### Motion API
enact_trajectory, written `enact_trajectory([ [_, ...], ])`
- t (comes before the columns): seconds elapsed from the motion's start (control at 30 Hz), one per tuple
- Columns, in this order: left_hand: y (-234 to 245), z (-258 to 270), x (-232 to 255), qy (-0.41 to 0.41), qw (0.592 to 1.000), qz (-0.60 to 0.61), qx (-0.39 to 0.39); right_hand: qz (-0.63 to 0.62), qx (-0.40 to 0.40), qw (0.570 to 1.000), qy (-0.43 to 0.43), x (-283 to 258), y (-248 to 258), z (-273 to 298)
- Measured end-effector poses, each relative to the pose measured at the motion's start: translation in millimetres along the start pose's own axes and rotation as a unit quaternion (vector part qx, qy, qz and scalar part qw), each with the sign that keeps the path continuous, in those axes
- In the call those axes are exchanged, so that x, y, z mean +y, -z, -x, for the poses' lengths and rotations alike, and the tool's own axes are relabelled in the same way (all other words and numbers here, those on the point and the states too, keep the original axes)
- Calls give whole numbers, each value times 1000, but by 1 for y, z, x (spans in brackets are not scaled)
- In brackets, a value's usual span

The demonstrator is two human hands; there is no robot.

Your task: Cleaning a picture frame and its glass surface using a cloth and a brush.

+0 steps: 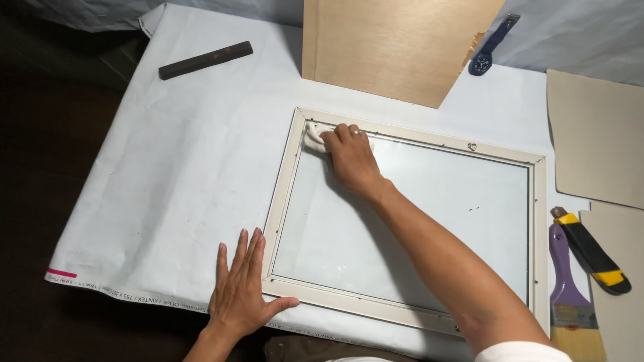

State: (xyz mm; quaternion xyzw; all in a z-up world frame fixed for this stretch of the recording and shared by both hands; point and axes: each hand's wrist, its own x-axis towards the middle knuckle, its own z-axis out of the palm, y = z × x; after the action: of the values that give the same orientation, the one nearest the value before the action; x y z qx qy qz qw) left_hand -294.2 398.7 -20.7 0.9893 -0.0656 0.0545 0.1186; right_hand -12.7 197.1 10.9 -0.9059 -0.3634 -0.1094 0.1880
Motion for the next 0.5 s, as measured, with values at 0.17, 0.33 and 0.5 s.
enact_trajectory([
  [0.17,-4,2,-3,-3,1000,-15,-11,-113,-46,991,62,-75,19,78],
  [0.33,-6,-1,-3,-2,1000,-11,0,-241,-225,938,110,-117,60,134],
  [0.5,-4,0,-3,-9,1000,-7,-1,-172,15,985,-12,-16,71,71],
])
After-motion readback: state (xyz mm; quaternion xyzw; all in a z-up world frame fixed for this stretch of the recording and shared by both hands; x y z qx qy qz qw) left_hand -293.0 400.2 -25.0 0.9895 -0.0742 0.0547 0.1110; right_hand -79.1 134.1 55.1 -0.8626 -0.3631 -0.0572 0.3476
